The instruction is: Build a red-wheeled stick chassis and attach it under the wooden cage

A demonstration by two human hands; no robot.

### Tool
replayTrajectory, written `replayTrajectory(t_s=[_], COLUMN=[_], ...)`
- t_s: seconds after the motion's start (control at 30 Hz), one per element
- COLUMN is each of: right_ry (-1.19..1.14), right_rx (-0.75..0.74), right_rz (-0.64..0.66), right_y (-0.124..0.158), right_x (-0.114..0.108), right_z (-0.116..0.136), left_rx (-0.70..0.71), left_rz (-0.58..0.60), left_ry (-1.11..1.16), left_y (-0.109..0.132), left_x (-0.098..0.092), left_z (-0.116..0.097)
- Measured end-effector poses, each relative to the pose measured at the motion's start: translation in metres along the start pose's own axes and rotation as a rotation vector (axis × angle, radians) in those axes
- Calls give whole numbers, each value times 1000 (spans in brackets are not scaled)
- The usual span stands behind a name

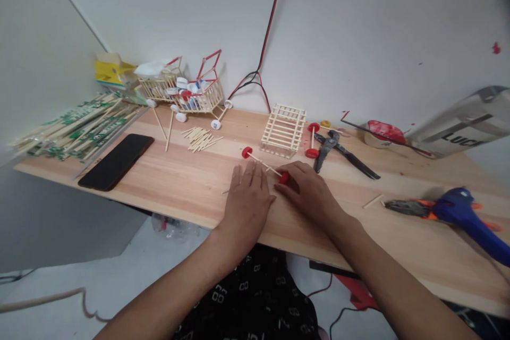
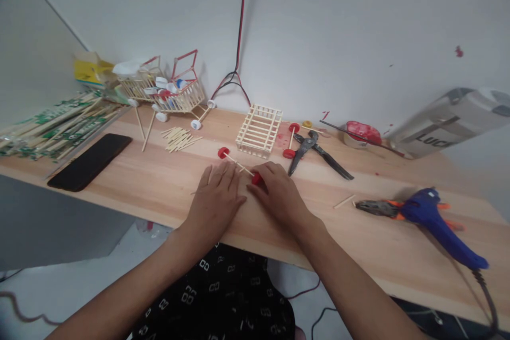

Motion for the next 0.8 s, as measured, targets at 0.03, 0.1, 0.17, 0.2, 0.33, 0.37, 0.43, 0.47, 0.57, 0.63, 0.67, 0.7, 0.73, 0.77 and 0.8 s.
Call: replayTrajectory(t_s=[0.03,0.1,0.17,0.2,0.33,0.37,0.43,0.47,0.57,0.63,0.67,0.7,0.73,0.77,0.8], right_ry=[-2,-12,-26,-33,-41,-37,-25,-20,-15,-21,-26,-31,-37,-43,-47], right_rx=[1,-1,-4,-4,3,6,14,20,37,54,65,82,98,110,118], right_rz=[1,-5,-18,-28,-72,-81,-95,-99,-111,-128,-137,-150,-162,-171,-179], right_y=[0,0,0,0,1,1,2,2,2,2,2,2,2,2,2], right_x=[0,0,0,-1,-3,-4,-6,-7,-10,-14,-15,-16,-18,-19,-19], right_z=[0,0,0,0,-2,-3,-3,-3,-3,-3,-3,-4,-6,-7,-8], left_rx=[-1,1,3,6,4,2,2,3,0,-4,-3,2,6,9,8], left_rz=[-1,-5,-17,-24,-36,-32,-23,-20,-23,-30,-35,-42,-50,-57,-60], left_ry=[2,8,15,17,16,15,10,5,-8,-10,-11,-9,-9,-7,-5], left_y=[0,0,1,1,1,1,1,1,1,1,1,1,1,1,1], left_x=[0,0,0,0,-2,-2,-2,-3,-3,-2,-1,-1,-1,-1,-1], left_z=[0,0,0,0,0,0,-1,-1,-1,0,0,-1,-1,-1,-1])
Point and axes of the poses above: each hand's wrist, its own y-axis away from the middle knuckle, its own x-axis out of the palm, z = x × y, the point moved 6 cm from there along -y, towards the middle knuckle, and after that the axes turned 5 degrees about -x, right-handed, at the moved point
